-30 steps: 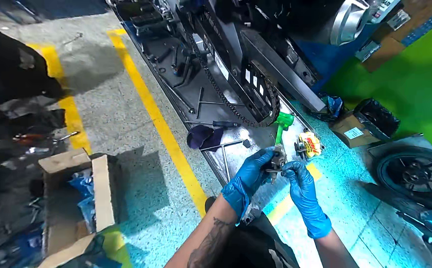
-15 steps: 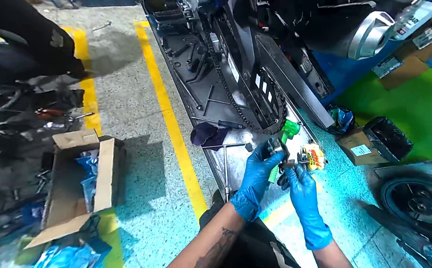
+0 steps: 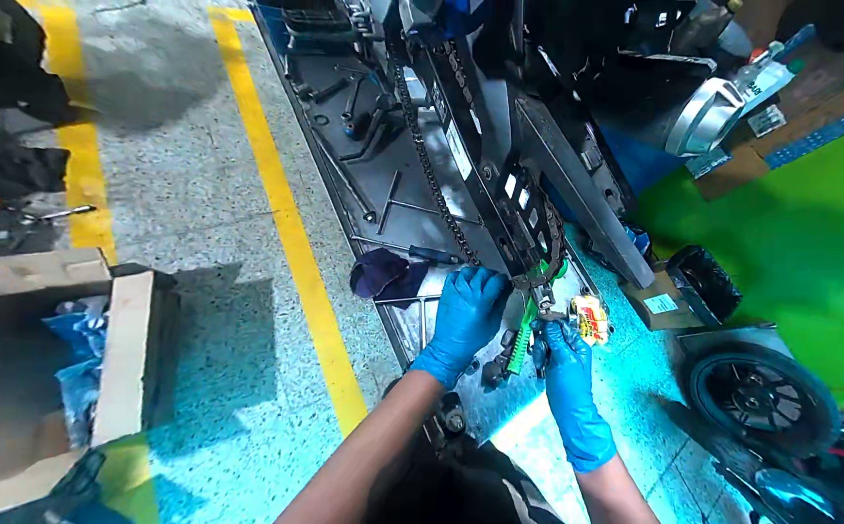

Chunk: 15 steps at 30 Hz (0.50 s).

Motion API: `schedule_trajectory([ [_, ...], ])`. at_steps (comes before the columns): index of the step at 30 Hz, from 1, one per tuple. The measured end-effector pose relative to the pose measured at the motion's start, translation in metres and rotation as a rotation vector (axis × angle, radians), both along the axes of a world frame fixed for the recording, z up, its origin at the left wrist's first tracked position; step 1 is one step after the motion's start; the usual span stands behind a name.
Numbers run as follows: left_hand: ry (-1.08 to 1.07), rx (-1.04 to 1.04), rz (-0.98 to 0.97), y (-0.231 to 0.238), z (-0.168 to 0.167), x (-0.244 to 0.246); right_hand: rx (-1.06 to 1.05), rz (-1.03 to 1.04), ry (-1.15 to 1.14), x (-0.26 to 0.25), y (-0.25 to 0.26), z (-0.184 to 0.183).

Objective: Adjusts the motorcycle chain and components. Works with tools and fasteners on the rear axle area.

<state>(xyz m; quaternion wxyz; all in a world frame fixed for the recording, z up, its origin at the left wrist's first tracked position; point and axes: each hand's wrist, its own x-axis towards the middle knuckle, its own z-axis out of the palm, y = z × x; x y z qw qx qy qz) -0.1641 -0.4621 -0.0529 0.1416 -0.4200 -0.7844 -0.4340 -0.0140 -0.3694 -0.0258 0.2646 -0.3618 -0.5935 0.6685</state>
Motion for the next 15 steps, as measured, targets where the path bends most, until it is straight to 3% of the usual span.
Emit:
schedule_trajectory([
  [7,0.015,0.039,-0.195,-0.015,0.015,0.009,-0.053,0.035,0.065,-0.014,-0.011,-0.007],
  [10,0.01,0.036,-0.203,-0.012,0.013,0.006,0.027,0.071,0.012,-0.02,0.002,-0.011],
  [15,0.06,0.068,-0.239,-0.015,0.015,0.001,0.292,0.141,-0.036,-0.025,0.01,0.02],
])
